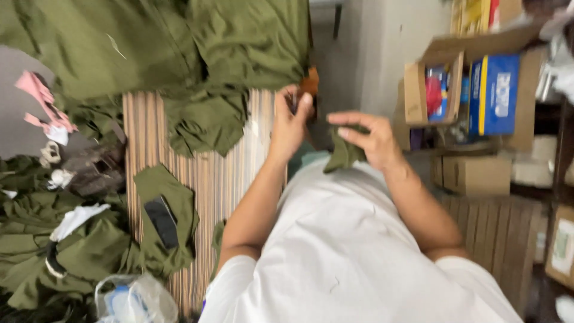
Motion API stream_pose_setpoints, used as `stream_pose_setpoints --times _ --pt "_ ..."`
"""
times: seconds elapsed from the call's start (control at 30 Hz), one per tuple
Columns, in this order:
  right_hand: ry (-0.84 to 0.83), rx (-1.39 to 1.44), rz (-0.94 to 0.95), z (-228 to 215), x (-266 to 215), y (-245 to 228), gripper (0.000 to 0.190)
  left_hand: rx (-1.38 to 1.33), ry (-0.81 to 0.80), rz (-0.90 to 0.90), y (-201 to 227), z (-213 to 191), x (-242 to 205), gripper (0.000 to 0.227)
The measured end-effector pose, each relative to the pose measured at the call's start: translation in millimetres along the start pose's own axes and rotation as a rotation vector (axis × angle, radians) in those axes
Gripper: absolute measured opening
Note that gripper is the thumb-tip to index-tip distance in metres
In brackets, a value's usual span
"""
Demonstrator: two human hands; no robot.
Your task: A person is trimming loose threads from green fabric components using a small hand tool at a sewing factory workstation.
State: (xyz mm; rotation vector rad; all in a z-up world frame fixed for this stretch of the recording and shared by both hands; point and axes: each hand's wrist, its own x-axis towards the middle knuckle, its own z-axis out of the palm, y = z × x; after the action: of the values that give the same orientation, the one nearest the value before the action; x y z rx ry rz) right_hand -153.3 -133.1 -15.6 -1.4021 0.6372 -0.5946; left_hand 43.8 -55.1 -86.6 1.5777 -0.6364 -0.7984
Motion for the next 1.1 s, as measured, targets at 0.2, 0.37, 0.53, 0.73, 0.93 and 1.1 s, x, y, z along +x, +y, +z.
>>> stream_pose_setpoints --times 0.2,0.37,0.53,0.73,0.93,1.1 --pt "-0.001 0.239 -0.088 -4 -2 8 0.044 0.061 -0.307 -0.006 89 -16 -48 0.024" --pt "-0.054 0.252 -0.126 0 -5 15 0.051 0.139 -0.422 -0.032 75 -13 -45 0.020" --pt "-0.088 0.276 -0.132 2 -8 14 0.055 0.130 -0.460 -0.030 70 -8 -42 0.015" --pt "-0.066 0.196 -0.171 0 -7 5 0.066 -0.108 -0.323 -0.061 65 -5 -44 0.019" --pt "-0.151 0.031 -0.112 -3 -10 3 0.058 -0.165 -0.354 -0.032 59 2 -48 0.019" --pt "0.131 0.493 0.230 -3 -13 24 0.025 0.024 -0.278 0.132 72 -12 -39 0.024"
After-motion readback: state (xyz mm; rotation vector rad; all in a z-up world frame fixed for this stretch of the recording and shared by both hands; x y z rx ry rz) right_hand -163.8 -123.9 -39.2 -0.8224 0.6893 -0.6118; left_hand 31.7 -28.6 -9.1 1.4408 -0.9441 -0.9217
